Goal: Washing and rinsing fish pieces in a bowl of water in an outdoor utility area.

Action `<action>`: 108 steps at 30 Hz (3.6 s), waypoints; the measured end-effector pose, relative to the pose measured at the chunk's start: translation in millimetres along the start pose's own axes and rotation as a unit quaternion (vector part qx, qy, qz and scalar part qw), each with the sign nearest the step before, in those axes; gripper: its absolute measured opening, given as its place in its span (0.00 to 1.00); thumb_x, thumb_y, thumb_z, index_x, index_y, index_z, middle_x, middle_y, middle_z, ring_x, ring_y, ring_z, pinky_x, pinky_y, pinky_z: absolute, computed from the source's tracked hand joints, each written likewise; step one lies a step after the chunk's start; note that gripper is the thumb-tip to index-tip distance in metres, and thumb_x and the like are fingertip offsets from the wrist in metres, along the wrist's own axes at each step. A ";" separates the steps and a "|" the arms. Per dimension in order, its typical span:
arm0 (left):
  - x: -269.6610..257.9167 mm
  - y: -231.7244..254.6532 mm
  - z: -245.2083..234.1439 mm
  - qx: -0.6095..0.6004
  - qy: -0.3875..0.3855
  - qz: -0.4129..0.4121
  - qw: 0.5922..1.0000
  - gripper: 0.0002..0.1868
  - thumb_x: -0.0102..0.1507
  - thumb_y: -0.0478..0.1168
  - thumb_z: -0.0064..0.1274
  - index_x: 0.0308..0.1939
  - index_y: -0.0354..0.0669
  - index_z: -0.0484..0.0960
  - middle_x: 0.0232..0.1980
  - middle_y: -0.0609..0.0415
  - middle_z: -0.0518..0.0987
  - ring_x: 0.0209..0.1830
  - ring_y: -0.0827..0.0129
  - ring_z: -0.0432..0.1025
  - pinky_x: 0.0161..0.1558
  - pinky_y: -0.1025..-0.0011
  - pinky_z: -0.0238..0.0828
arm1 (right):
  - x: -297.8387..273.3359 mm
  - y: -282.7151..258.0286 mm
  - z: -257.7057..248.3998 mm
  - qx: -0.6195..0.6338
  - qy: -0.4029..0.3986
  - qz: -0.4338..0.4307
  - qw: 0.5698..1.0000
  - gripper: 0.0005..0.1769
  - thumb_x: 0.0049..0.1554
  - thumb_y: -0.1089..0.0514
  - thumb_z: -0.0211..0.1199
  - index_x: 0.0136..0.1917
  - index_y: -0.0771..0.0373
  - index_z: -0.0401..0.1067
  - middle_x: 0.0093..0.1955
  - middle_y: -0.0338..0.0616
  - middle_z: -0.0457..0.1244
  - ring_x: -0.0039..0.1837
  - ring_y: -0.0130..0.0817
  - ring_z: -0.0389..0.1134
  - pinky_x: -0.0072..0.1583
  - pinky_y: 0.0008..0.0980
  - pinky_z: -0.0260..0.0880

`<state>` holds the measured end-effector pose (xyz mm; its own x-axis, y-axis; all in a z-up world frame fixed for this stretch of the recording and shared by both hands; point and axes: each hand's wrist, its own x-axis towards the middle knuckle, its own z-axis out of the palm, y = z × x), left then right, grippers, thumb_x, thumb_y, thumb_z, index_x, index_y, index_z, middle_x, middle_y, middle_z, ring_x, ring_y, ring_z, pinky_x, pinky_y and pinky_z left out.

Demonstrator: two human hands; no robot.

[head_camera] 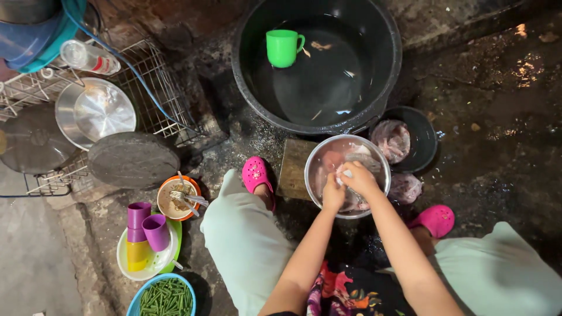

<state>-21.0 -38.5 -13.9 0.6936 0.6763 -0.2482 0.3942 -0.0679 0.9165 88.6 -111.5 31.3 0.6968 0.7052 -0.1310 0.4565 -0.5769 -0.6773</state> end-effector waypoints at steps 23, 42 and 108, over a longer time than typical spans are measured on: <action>-27.7 55.6 -14.2 -0.014 0.034 0.133 0.990 0.22 0.59 0.28 0.55 0.57 0.45 0.77 0.58 0.39 0.79 0.57 0.43 0.74 0.57 0.56 0.70 | 0.2 58.0 -31.2 0.386 -0.172 0.082 0.902 0.13 0.61 0.56 0.62 0.56 0.63 0.76 0.57 0.39 0.68 0.61 0.29 0.65 0.65 0.30 0.63; -17.2 45.7 -12.5 0.066 0.006 0.105 0.992 0.16 0.60 0.35 0.55 0.53 0.46 0.80 0.55 0.41 0.80 0.55 0.43 0.73 0.56 0.54 0.70 | -8.6 22.1 -33.1 -0.101 0.071 0.036 0.992 0.09 0.64 0.55 0.54 0.52 0.63 0.64 0.45 0.63 0.67 0.48 0.65 0.69 0.49 0.59 0.69; 58.4 52.2 -36.9 -0.130 0.121 0.020 0.984 0.14 0.68 0.46 0.51 0.48 0.40 0.75 0.35 0.49 0.79 0.33 0.65 0.73 0.40 0.64 0.73 | 14.2 0.0 -16.2 0.200 0.202 0.032 0.958 0.09 0.58 0.58 0.63 0.52 0.61 0.77 0.45 0.46 0.66 0.45 0.41 0.70 0.50 0.38 0.70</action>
<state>17.8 24.5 31.0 0.5287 0.8342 -0.1568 0.1792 0.0708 0.9813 107.5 -108.1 41.2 0.9104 0.4099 0.0555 0.2141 -0.3522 -0.9111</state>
